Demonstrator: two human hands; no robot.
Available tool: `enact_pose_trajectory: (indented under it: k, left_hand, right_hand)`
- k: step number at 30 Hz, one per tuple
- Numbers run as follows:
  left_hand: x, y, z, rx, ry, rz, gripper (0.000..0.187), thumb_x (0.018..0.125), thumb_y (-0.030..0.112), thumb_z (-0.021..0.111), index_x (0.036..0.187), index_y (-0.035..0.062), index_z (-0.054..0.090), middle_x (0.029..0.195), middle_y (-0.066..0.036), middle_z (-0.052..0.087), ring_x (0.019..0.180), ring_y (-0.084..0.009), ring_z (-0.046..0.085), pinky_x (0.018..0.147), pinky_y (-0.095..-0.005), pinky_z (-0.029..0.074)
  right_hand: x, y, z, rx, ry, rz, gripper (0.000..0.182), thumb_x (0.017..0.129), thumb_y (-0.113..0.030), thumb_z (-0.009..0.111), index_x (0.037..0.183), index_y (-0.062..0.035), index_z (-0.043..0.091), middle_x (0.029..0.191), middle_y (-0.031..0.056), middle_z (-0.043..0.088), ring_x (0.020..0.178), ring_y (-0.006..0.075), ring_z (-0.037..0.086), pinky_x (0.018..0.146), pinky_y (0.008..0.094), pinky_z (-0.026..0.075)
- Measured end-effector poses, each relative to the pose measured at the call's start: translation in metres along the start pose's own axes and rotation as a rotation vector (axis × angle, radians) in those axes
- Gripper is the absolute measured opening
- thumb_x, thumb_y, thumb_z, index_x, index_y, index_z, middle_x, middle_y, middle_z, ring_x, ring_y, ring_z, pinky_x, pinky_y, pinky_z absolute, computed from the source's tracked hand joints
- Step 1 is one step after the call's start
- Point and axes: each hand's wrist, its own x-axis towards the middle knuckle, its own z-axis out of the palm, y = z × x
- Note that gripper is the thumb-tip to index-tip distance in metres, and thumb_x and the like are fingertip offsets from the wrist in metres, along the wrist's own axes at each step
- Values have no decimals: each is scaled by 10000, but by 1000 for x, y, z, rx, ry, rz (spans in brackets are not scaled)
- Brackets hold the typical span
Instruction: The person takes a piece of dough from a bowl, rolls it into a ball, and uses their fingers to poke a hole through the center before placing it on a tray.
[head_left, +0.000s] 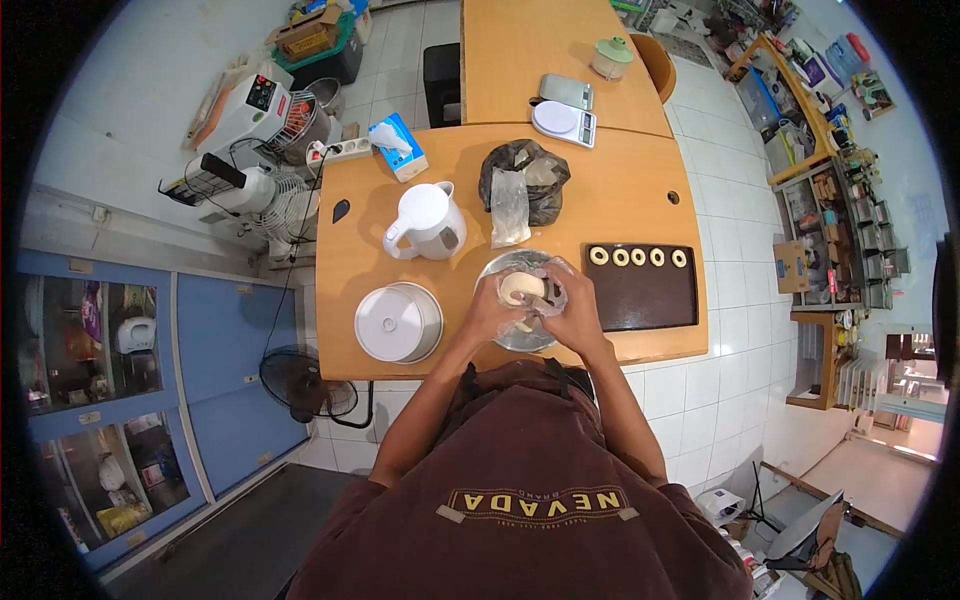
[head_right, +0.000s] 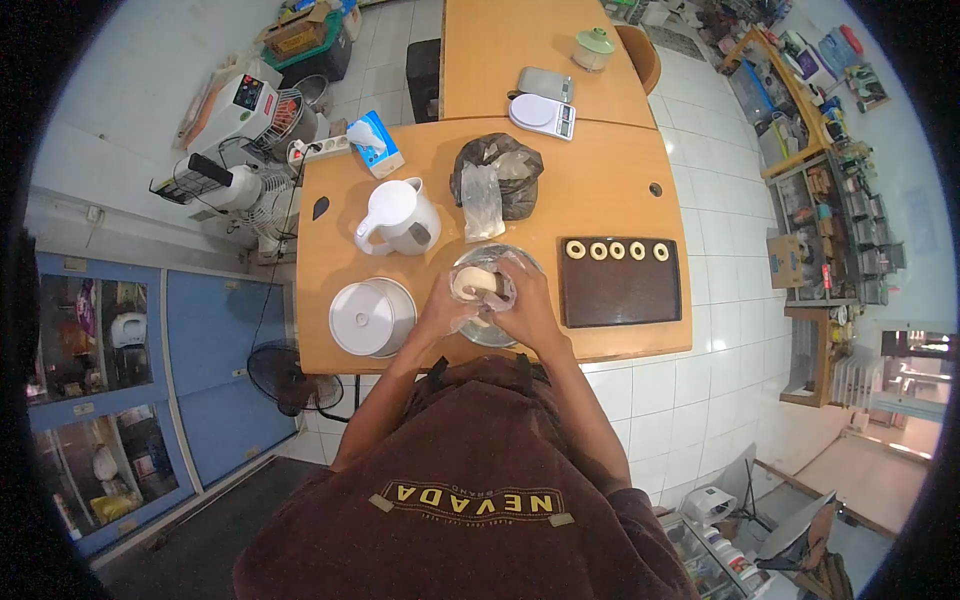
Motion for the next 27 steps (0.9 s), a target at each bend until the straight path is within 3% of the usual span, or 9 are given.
enact_pose_trajectory:
  k: [2,5,8,11,14,17,21,24,27]
  left_hand:
    - [1,7,3,84,62,41,415,689,27,829,1085,3,706,1009,-81,744,926,-151,690,864,-328,552]
    - [1,19,8,255,115,124,382,695,75,835,1044,4,699,984,-126,747,919,-239,719,848,-364,562]
    - [3,10,15,461,175,219,398,682,137,855,1021,10,690,969,-167,739,927,-347,713,841,-425,562]
    - [3,13,20,571,198,224,448,671,175,868,1044,14,679,977,-190,730,945,-402,696,841,-472,553]
    - [2,21,25,555,251,226,511,665,179,871,1096,4,659,988,-208,722,967,-418,689,840,-484,549]
    - [0,11,25,536,275,176,569,655,171,876,1134,-19,635,994,-230,713,977,-432,686,853,-490,547]
    - [3,4,21,551,202,158,661,633,156,884,1197,-46,605,1098,-268,686,1045,-453,663,926,-488,537]
    - [3,1,21,750,281,415,601,687,156,864,1190,-43,602,1149,-234,666,1020,-435,671,875,-473,553]
    - [-4,19,22,676,236,397,628,684,149,862,1212,-56,592,1219,-242,636,1059,-451,655,908,-468,553]
  right_hand:
    - [7,-11,-4,34,49,-124,382,764,-147,853,1057,20,674,935,171,673,848,358,665,773,389,532]
    - [12,-32,-10,15,90,33,508,786,-316,861,1074,51,658,1023,251,698,987,439,685,870,485,536]
    - [15,-29,-14,-185,-151,267,549,850,-478,785,1038,25,672,967,237,716,912,423,707,804,489,556]
    - [12,-21,-2,-469,-178,182,558,880,-552,716,891,4,669,809,228,707,767,411,716,685,486,561]
    - [12,-12,4,-434,-83,121,574,890,-573,676,849,-1,682,744,252,690,752,443,704,667,515,557]
    - [17,-11,5,-503,-214,217,443,866,-436,728,830,4,682,770,253,696,766,442,703,679,513,558]
    - [8,8,9,-428,-169,102,297,831,-283,748,839,5,680,763,259,688,752,450,692,679,510,556]
    - [6,16,7,-384,-193,66,270,838,-252,731,854,12,675,754,264,681,730,457,681,668,508,552]
    - [5,9,4,-299,-185,133,224,776,-151,748,927,3,685,822,267,684,796,468,675,715,500,552]
